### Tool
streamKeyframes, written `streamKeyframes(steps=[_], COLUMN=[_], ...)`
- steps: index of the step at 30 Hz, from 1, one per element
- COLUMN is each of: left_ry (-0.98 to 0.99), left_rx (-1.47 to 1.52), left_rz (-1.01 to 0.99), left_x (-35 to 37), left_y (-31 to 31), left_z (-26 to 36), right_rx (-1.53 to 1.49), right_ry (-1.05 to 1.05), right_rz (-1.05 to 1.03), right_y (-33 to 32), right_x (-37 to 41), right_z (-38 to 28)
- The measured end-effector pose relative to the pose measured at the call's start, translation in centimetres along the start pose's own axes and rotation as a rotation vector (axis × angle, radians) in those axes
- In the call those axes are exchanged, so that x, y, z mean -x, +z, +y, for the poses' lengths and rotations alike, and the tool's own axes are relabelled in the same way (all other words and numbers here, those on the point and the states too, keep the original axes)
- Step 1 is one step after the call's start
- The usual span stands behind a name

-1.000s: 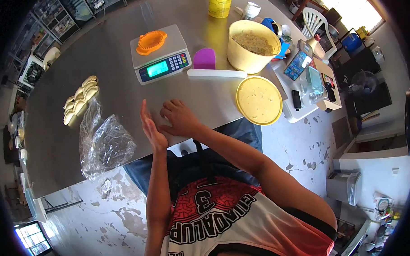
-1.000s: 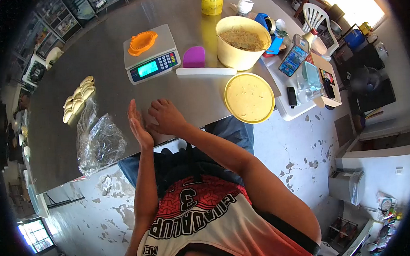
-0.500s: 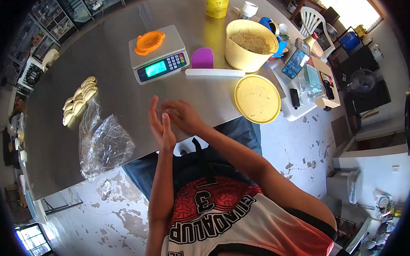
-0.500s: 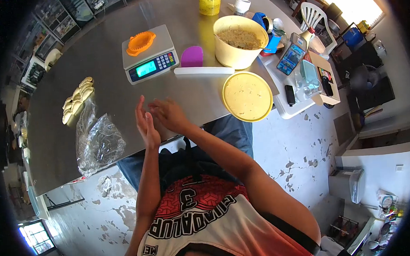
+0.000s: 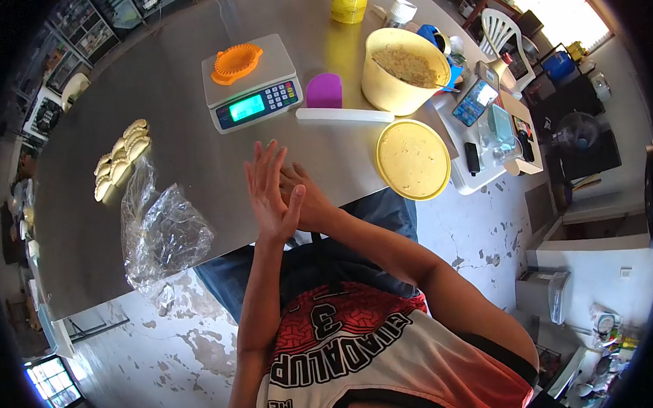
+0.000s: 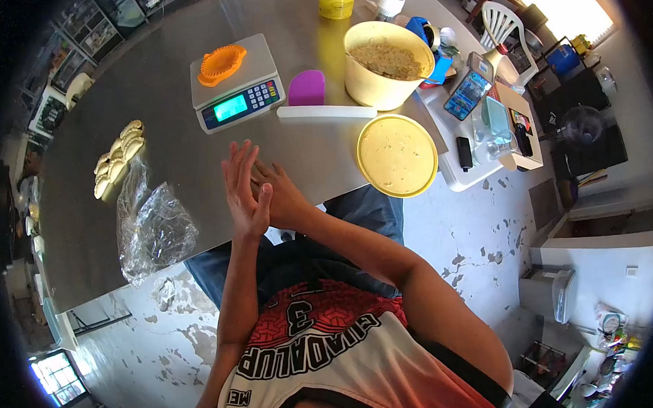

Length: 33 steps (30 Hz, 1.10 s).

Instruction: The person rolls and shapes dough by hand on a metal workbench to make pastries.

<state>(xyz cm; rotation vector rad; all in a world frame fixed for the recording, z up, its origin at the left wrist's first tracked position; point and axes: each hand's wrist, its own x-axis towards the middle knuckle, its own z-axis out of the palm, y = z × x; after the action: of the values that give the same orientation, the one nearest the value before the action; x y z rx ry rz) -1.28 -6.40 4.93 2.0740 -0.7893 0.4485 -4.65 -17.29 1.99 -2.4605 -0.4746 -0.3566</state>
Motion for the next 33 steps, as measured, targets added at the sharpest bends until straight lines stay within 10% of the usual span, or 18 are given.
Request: streamKeyframes(steps=[8,33], left_ry=[-0.153,-0.2], left_rx=[0.239,0.169], left_rz=[0.09,0.134], left_x=[0.9,3.9], left_y=[-0.5,-2.4], left_z=[-2.0,-1.6], right_rx=[0.444,0.205], right_ry=[0.123,0.036], right_rz=[-0.129,-0.09], right_y=[4.2,-2.6], right_x=[-5.6,6.5], right_z=[3.7,-2.2])
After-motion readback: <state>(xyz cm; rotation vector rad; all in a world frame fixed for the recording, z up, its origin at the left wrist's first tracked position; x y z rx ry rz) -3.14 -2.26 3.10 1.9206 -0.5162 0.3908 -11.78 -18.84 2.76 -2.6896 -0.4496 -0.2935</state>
